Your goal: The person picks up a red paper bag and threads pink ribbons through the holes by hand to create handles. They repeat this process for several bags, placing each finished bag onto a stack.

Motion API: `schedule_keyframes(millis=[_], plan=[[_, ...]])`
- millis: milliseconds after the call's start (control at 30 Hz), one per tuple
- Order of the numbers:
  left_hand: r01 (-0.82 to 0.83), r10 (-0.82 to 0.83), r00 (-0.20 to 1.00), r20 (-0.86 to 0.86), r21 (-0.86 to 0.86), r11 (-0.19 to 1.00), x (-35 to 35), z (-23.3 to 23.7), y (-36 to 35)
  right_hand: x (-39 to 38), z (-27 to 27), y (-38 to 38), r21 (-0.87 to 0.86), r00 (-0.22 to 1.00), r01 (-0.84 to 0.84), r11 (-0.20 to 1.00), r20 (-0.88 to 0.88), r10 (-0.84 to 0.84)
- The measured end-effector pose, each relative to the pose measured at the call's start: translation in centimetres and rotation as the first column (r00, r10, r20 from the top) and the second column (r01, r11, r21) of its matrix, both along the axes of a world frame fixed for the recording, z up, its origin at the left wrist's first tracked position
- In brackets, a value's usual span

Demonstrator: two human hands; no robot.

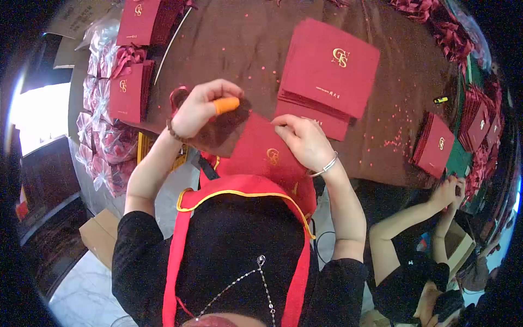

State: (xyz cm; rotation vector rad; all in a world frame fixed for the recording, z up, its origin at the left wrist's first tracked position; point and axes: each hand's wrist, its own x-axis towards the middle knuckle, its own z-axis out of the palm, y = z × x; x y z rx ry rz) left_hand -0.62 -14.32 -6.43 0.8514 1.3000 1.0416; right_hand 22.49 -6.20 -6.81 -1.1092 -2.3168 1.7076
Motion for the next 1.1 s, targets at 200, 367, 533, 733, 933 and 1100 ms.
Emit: schedule_keyframes(millis=[200, 367, 533, 733, 933, 1100], plan=[[0.068, -0.035, 0.914, -0.405, 0.068, 0.995, 1.1, -0.2, -2.1, 0.4, -0.3, -0.4, -0.027, 1.0, 0.012, 1.0, -0.014, -0.012], [0.169, -0.065, 0.822, -0.565, 0.135, 0.976, 2.7, 0.1, -3.3, 0.6, 0.4, 0.1, 0.086, 0.997, -0.077, 0.993, 0.021, 0.075], [0.327, -0.047, 0.659, -0.751, 0.23, 0.917, 4.9, -0.3, -4.6, 0.5, 0.9, -0.5, 0.031, 0.99, -0.097, 0.995, 0.102, 0.093], [0.376, 0.018, 0.502, -0.864, 0.237, 0.896, 6.4, -0.7, -5.1, 0.5, 0.5, -1.2, -0.041, 0.993, -0.051, 0.998, 0.101, 0.055], [0.38, -0.005, 0.398, -0.917, 0.16, 0.911, 6.5, -0.5, -5.1, 0.3, 0.6, -2.1, 0.084, 0.997, -0.05, 0.995, 0.068, 0.045], [0.342, 0.042, 0.414, -0.909, 0.199, 0.918, 6.5, -0.7, -5.1, 0.4, 0.8, -1.8, -0.01, 0.988, -0.105, 0.994, 0.115, 0.106]])
